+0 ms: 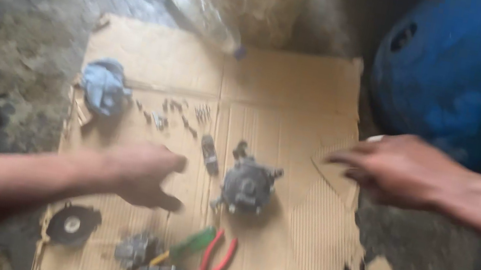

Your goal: The recorder is disassembling, cleaning, and reassembling a mechanical component, likely a carburetor, on a piece of cardboard on the floor.

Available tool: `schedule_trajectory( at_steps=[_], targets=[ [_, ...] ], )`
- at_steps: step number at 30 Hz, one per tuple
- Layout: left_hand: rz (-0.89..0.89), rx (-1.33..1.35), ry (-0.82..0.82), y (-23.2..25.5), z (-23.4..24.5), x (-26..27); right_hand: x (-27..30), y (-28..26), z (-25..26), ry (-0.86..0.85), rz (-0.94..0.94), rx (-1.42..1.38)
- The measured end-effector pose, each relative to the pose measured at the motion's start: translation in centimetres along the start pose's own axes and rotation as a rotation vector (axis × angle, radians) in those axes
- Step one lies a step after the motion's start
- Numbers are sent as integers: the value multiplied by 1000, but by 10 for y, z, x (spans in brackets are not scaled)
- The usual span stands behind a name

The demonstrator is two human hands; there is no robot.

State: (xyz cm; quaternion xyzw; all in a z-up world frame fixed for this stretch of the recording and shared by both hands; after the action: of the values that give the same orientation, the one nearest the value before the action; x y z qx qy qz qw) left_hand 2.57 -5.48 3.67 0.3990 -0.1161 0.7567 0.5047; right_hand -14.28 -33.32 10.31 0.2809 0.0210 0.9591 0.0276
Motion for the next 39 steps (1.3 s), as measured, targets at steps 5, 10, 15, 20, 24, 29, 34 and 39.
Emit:
schedule_trajectory(
  at_steps=[5, 10, 15, 20, 24, 29, 34, 39],
  targets=[
    [56, 297, 74, 52, -11, -39, -62, -81, 8, 102, 633, 163],
    [27, 441, 319, 76, -31, -56, -92, -80, 0, 64, 606, 158],
    [24, 436, 366, 66, -49, -68, -97, -39, -5, 112, 394, 81],
    [-57, 425, 485, 68, -50, -70, -34, -19, -75, -236, 178, -181],
    [-5, 401, 377, 72, -39, -63, -13, -91, -38, -357, 205, -302],
    [-30, 475, 459, 70, -45, -67, -57, -96, -1, -56, 285, -55],
    [15, 445, 364, 71, -39, -55, -70, -72, -26, 72, 395, 24],
    [-12, 424, 404, 69, -46, -68, -70, -99, -35, 237, 583, 48]
  ],
)
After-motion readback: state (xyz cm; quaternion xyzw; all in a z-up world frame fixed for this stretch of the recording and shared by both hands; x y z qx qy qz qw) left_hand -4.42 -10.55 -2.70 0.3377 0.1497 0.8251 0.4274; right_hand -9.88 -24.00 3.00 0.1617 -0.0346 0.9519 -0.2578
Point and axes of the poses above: each hand's wrist, its own x-axis away from the middle knuckle, its own z-axis out of the back of the hand, y = z × x, the point moved 5 cm from there along -x, towards the middle knuckle
